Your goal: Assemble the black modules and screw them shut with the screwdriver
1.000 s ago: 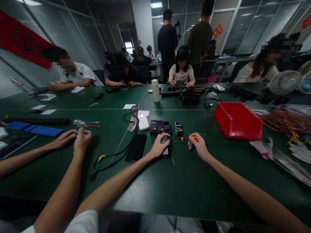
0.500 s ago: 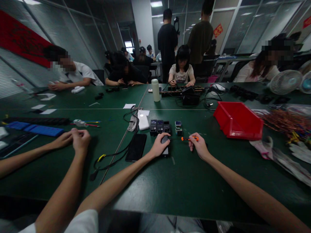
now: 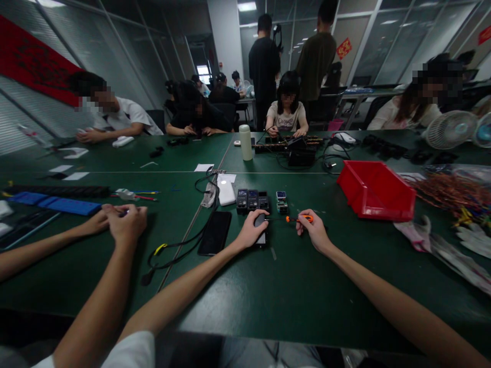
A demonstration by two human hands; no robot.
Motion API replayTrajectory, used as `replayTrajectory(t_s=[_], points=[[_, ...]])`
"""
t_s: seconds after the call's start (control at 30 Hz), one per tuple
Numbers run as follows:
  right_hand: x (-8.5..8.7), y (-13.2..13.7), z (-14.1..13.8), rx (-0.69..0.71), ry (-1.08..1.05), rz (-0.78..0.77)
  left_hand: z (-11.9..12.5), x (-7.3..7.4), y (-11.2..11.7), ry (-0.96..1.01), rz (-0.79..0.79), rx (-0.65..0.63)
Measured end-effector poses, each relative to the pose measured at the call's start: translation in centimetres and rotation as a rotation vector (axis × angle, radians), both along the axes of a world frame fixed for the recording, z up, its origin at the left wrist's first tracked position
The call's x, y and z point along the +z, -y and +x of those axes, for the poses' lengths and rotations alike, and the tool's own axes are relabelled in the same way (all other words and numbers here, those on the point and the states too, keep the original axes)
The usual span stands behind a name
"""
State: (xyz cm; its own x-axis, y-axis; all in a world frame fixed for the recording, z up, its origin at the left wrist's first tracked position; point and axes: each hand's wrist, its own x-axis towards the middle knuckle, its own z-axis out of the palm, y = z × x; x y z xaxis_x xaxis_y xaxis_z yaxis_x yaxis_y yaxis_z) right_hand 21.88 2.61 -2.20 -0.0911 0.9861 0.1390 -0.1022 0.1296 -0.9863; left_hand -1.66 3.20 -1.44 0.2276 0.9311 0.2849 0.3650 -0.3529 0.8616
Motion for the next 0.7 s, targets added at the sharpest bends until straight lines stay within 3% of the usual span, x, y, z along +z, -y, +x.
replayTrajectory(t_s=[0.7], points=[[-0.42, -0.19, -0.15, -0.019, 0.01, -0.009, -0.09, 0.0, -0.01, -0.006, 0.007, 0.003]])
